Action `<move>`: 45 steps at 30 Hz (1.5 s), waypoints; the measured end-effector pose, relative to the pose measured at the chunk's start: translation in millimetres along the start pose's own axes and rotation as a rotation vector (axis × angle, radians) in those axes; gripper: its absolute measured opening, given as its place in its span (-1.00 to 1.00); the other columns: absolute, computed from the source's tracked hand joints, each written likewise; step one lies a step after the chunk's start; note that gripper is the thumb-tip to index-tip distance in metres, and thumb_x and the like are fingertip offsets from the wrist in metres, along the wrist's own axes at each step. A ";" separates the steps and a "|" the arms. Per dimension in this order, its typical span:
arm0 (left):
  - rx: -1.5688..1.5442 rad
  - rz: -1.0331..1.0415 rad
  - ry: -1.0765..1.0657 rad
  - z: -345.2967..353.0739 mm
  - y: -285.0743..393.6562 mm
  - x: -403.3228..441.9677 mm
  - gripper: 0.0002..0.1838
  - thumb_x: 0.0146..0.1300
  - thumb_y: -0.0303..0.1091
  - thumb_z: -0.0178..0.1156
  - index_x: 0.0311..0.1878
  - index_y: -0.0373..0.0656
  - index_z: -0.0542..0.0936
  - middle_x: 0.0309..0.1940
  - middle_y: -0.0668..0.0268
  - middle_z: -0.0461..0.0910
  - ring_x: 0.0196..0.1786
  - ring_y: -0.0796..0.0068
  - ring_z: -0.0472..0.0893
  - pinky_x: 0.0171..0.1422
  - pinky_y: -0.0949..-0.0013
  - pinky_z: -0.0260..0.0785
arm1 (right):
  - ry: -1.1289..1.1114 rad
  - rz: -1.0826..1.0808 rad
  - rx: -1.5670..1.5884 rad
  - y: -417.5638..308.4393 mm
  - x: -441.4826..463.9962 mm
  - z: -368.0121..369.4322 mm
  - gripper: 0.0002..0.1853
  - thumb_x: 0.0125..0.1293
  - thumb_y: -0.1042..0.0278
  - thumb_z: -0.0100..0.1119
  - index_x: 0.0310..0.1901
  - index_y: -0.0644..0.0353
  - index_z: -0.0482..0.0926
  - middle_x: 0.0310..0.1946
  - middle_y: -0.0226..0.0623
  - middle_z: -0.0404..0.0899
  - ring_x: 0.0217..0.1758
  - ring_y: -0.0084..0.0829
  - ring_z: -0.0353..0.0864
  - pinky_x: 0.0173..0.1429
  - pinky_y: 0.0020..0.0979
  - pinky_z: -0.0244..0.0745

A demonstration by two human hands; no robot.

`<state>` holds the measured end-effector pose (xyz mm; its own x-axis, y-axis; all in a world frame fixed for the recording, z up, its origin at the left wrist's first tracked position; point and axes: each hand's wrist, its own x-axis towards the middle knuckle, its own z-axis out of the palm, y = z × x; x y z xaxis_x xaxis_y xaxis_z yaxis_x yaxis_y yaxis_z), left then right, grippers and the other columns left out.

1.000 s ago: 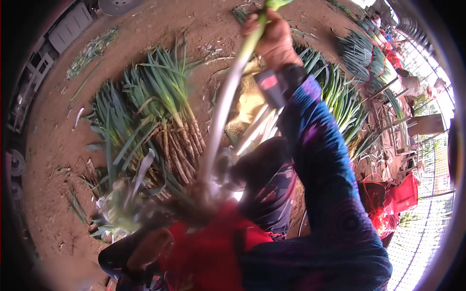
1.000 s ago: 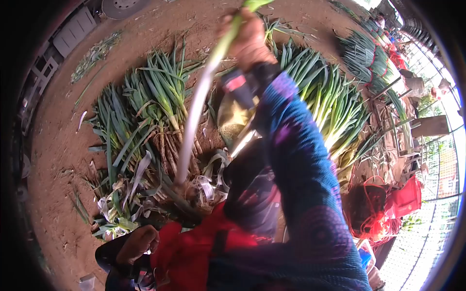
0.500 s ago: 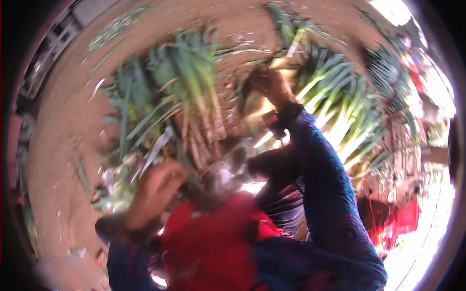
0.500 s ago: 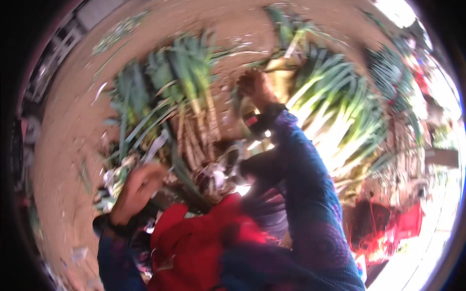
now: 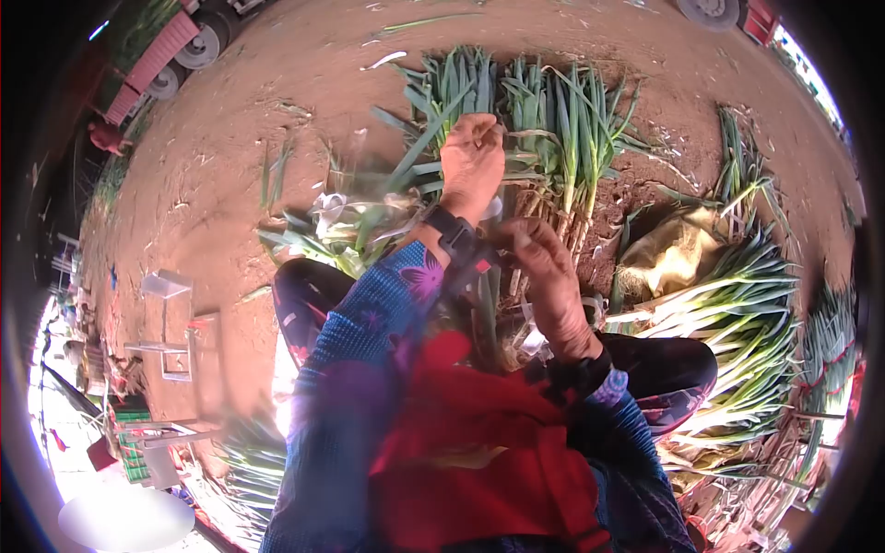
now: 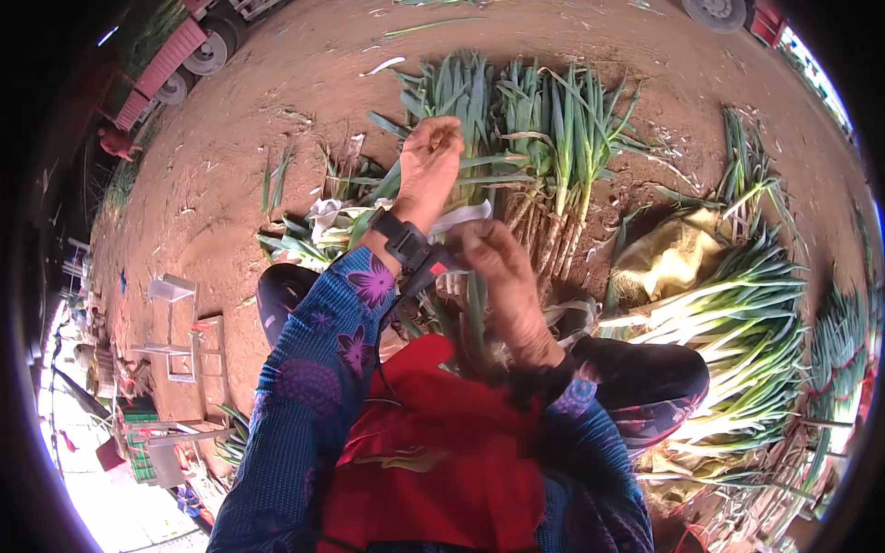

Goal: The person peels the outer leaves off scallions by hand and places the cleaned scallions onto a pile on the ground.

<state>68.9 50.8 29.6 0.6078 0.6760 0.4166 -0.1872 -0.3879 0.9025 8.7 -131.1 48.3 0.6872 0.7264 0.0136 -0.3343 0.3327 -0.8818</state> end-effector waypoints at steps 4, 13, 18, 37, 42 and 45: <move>-0.113 -0.090 0.092 -10.2 -22.4 -1.3 -0.89 0.22 -0.51 0.16 -0.19 -0.22 0.54 -0.38 0.38 0.53 -0.33 0.59 0.46 -0.17 0.48 0.39 | -0.011 0.011 -0.120 12.3 -5.4 21.4 -0.62 0.38 0.12 0.08 0.09 0.21 0.43 -0.12 -0.38 0.54 -0.09 -0.52 0.46 0.13 -0.41 0.32; -0.161 -0.025 0.221 -20.0 -35.0 -11.2 -0.84 0.10 -0.50 0.19 -0.23 -0.19 0.48 -0.34 0.25 0.54 -0.30 0.31 0.52 -0.17 0.30 0.39 | -0.043 0.257 0.165 21.9 -14.4 50.5 -0.64 0.32 0.21 0.16 0.04 0.24 0.40 -0.18 -0.36 0.52 -0.15 -0.58 0.48 -0.04 -0.50 0.38; 0.275 0.151 0.150 -32.6 -4.2 -23.4 -0.78 0.15 -0.50 0.17 -0.11 -0.15 0.49 -0.25 0.14 0.54 -0.23 0.18 0.58 -0.12 0.22 0.43 | 0.009 0.142 -0.015 17.5 -20.1 55.0 -0.68 0.29 0.28 0.19 -0.03 0.28 0.44 -0.24 -0.36 0.53 -0.22 -0.61 0.49 -0.13 -0.53 0.41; 1.189 0.544 -0.480 -32.7 29.3 -39.9 -0.77 0.03 -0.37 0.17 -0.21 -0.17 0.60 -0.09 0.23 0.41 0.11 0.21 0.34 0.14 0.07 0.25 | -0.070 -0.141 -0.684 10.8 -40.6 63.6 -0.75 0.31 0.26 0.11 -0.12 0.27 0.47 -0.32 -0.28 0.63 -0.28 -0.52 0.63 -0.21 -0.50 0.45; 1.245 0.863 -0.514 -33.1 42.8 -45.7 -0.78 0.05 -0.39 0.16 -0.20 -0.17 0.61 -0.04 0.21 0.39 0.20 0.19 0.28 0.26 0.05 0.19 | 0.003 0.137 -0.104 -6.8 -44.2 76.3 -0.73 0.32 0.22 0.10 -0.12 0.25 0.48 -0.31 -0.32 0.62 -0.30 -0.54 0.60 -0.22 -0.53 0.42; 1.209 0.709 -0.618 -33.5 49.4 -36.5 -0.83 0.12 -0.42 0.16 -0.21 -0.18 0.61 -0.06 0.22 0.48 0.14 0.25 0.42 0.23 0.12 0.30 | -0.037 0.120 -0.114 -3.5 -36.8 69.9 -0.72 0.32 0.20 0.09 -0.10 0.24 0.48 -0.28 -0.34 0.61 -0.24 -0.55 0.57 -0.16 -0.52 0.42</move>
<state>11.7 27.9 62.7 0.9403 -0.1017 0.3247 -0.0329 -0.9770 -0.2105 -60.5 -116.9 83.8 0.6215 0.7793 -0.0795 -0.3358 0.1733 -0.9258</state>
